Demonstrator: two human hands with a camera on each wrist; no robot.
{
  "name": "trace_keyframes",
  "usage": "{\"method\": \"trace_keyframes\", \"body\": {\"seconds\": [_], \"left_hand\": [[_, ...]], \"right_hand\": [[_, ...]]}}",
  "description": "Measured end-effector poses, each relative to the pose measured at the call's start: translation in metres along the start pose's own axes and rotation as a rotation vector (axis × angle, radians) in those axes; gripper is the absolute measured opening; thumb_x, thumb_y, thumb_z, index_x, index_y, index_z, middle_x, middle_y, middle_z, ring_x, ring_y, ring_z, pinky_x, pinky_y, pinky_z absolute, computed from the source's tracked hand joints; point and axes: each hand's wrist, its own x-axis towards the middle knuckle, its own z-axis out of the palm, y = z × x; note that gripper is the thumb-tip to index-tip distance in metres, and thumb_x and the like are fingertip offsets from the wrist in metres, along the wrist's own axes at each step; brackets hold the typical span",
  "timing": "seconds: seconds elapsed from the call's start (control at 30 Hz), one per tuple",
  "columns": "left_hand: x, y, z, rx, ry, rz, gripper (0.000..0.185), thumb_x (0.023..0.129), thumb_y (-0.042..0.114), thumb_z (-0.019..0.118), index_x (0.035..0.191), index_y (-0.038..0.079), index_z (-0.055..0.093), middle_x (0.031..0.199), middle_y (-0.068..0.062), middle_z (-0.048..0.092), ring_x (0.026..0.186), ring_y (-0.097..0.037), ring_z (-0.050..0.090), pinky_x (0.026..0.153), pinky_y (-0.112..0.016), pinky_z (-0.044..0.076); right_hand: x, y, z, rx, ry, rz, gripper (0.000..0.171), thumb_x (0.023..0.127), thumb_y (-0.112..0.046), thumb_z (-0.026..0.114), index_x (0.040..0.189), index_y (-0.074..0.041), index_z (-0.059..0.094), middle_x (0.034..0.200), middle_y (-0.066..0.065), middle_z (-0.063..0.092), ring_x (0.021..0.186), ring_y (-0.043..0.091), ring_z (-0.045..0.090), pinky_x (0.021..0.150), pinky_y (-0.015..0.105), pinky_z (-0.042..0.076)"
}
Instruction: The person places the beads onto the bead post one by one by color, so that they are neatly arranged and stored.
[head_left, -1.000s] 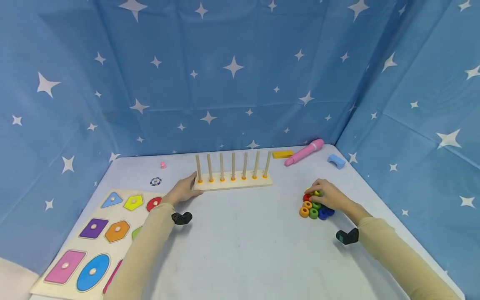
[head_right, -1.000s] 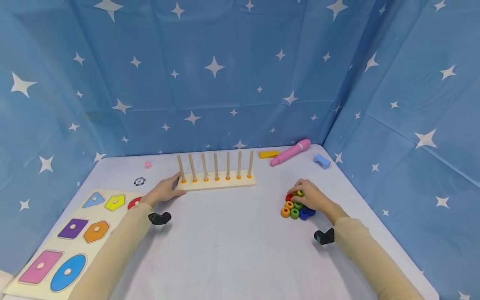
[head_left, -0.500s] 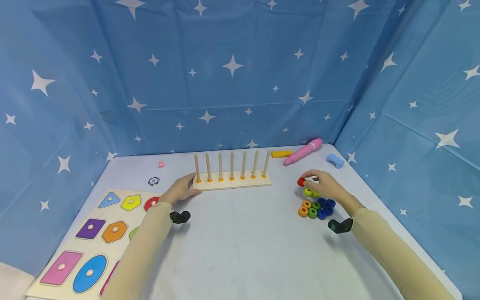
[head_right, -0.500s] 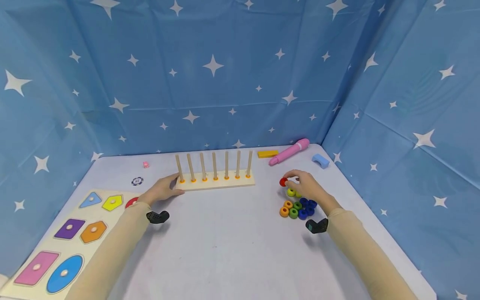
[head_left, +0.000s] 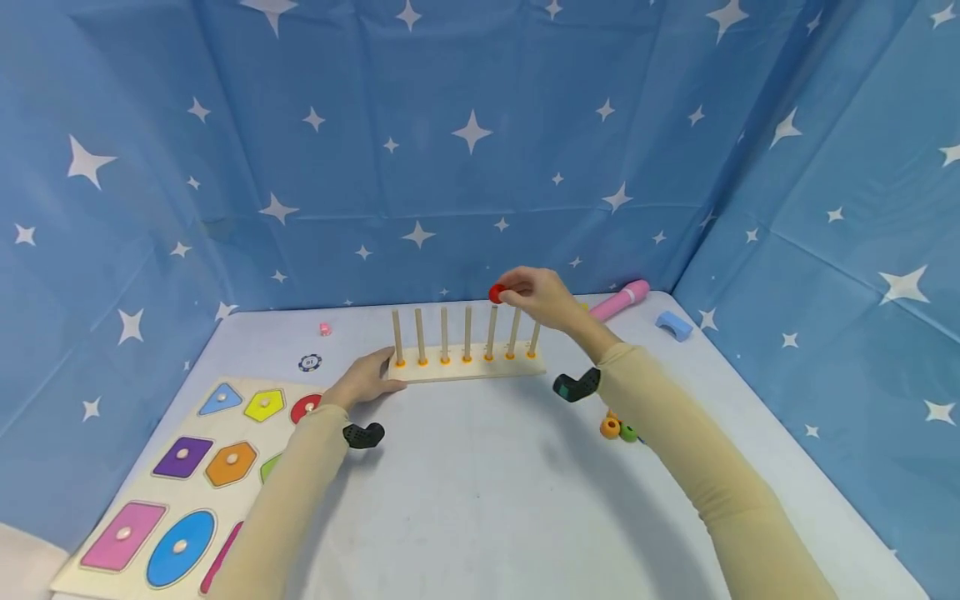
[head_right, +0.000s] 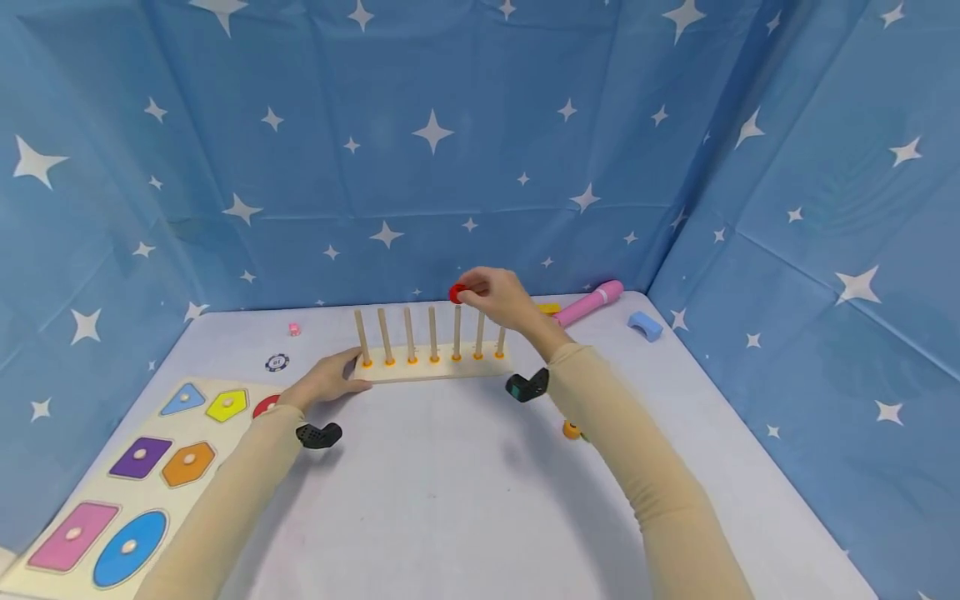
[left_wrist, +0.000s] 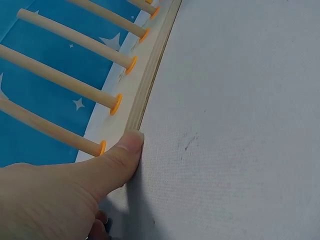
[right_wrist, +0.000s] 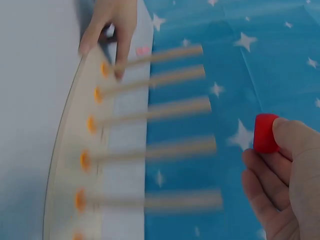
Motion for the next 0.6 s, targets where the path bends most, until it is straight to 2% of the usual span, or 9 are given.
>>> {"method": "trace_keyframes", "body": {"seconds": [0.13,0.33,0.47,0.6], "left_hand": [[-0.001,0.001,0.002,-0.003,-0.003,-0.012,0.080,0.087,0.029,0.070,0.145,-0.006,0.027,0.147,-0.025,0.030,0.136,-0.040,0.027,0.113,-0.049,0.022],[-0.001,0.000,0.006,0.008,0.006,0.017,0.079,0.087,0.030,0.069,0.144,-0.006,0.029,0.146,-0.025,0.033,0.134,-0.040,0.030,0.111,-0.050,0.025],[-0.002,0.000,0.004,0.003,0.030,0.025,0.077,0.086,0.029,0.071,0.144,-0.005,0.032,0.144,-0.024,0.037,0.133,-0.039,0.032,0.110,-0.050,0.027],[-0.004,0.002,-0.001,-0.016,0.039,0.021,0.076,0.086,0.027,0.071,0.143,-0.006,0.032,0.144,-0.024,0.037,0.133,-0.038,0.033,0.111,-0.049,0.027]], "right_hand": [[0.029,-0.018,0.040,0.002,-0.041,-0.031,0.024,0.092,-0.017,0.063,0.112,-0.005,0.064,0.102,0.005,0.067,0.091,0.014,0.064,0.080,0.027,0.054],[0.061,-0.037,0.097,-0.001,-0.079,-0.064,0.024,0.093,-0.018,0.062,0.112,-0.005,0.065,0.101,0.004,0.067,0.089,0.011,0.064,0.077,0.022,0.053],[0.073,-0.045,0.118,0.004,-0.092,-0.078,0.023,0.093,-0.017,0.062,0.112,-0.005,0.065,0.101,0.004,0.068,0.088,0.010,0.064,0.077,0.020,0.053],[0.080,-0.051,0.127,-0.016,-0.114,-0.095,0.023,0.093,-0.017,0.061,0.113,-0.006,0.065,0.102,0.004,0.067,0.088,0.010,0.064,0.076,0.020,0.053]]}}
